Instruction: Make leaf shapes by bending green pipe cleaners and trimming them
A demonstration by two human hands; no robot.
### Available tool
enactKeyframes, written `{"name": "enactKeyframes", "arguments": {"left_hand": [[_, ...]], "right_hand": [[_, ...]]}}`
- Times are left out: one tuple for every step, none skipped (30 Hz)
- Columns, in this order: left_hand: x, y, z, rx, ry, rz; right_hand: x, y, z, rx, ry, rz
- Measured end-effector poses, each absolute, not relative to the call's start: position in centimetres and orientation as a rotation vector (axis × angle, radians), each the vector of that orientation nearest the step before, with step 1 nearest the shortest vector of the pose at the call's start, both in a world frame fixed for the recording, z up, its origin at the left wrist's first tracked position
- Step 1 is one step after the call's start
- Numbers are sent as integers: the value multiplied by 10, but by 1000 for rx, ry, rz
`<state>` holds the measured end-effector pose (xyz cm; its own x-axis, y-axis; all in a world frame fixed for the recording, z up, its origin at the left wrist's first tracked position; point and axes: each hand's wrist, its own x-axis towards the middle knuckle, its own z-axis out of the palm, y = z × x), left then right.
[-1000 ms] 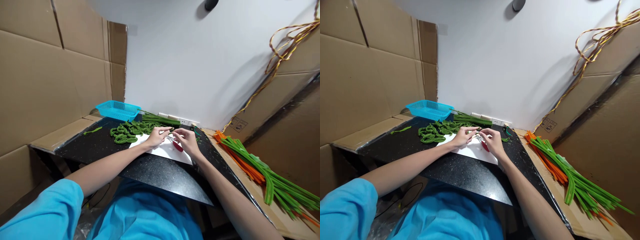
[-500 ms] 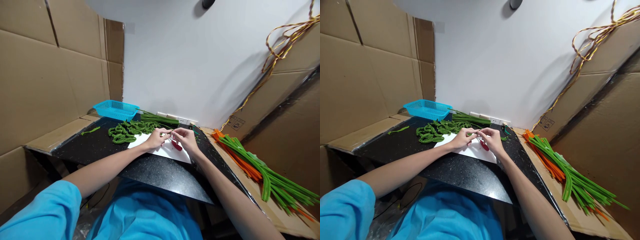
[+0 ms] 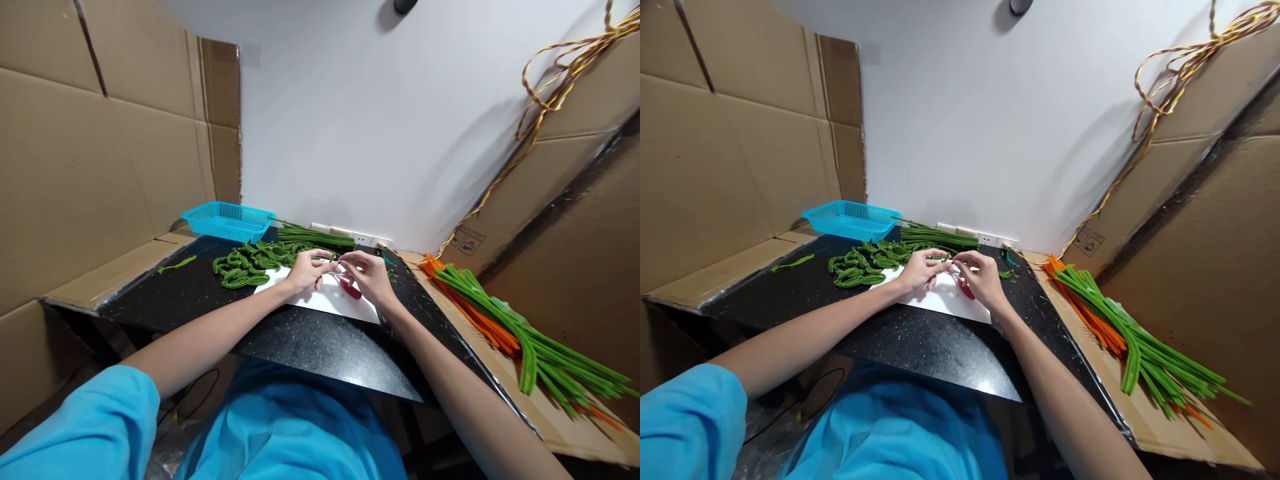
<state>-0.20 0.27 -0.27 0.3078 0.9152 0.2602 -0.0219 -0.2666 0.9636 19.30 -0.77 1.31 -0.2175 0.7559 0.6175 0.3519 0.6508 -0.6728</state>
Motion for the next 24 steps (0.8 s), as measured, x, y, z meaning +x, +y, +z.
{"name": "enactKeyframes", "arguments": {"left_hand": [[-2,3,-3,1535,865,1156],[-2,4,-3,1522,884,1166],[-2,6,-4,1511,903,1176],[-2,7,-4,1502,924,1185],[-1,7,-4,1495,944,1193],[-1,8,-5,1492,964,1198],[-1,9,-5,1492,983,1199],[-1,9,-5,1496,1001,1198],[-1,10,-6,1504,1019,1195],[-1,10,-6,1516,1038,1192],[-1,10,-7,1531,1057,1186],[-1,11,-8,1551,1078,1177],[-2,12,-9,1575,1097,1164],[-2,12,-10,1605,1116,1146],[-2,13,-10,1641,1130,1122],[-3,13,-11,1684,1141,1091],[-3,13,-11,1734,1144,1054],[-3,12,-12,1790,1141,1011],[-3,11,-11,1851,1131,963],[-3,10,-11,1916,1117,913],[-3,8,-10,1980,1101,864],[-3,6,-9,2042,1086,821],[-4,4,-8,2097,1075,785],[-4,3,-7,2145,1069,757]], "right_hand": [[193,-7,13,-883,-1826,485],[193,-8,13,-881,-1833,486],[193,-8,13,-881,-1839,483],[192,-9,14,-882,-1846,478],[192,-9,14,-884,-1854,469],[191,-10,14,-888,-1861,456],[190,-10,13,-895,-1866,438],[190,-10,13,-905,-1872,414],[191,-9,12,-920,-1877,384],[192,-7,11,-938,-1881,348],[194,-5,10,-961,-1884,306],[196,-2,9,-989,-1886,259],[200,1,7,-1023,-1885,209],[204,4,6,-1063,-1881,158],[210,7,5,-1107,-1875,109],[215,11,4,-1151,-1869,66],[221,14,4,-1191,-1870,31],[227,18,3,-1224,-1885,5],[232,21,3,-1247,-1914,-12],[237,24,2,-1264,-1957,-20],[241,28,1,-1279,-2004,-21],[244,31,-1,-1294,-2051,-18],[246,34,-3,-1311,-2094,-10],[247,37,-5,-1331,-2130,-3]]}}
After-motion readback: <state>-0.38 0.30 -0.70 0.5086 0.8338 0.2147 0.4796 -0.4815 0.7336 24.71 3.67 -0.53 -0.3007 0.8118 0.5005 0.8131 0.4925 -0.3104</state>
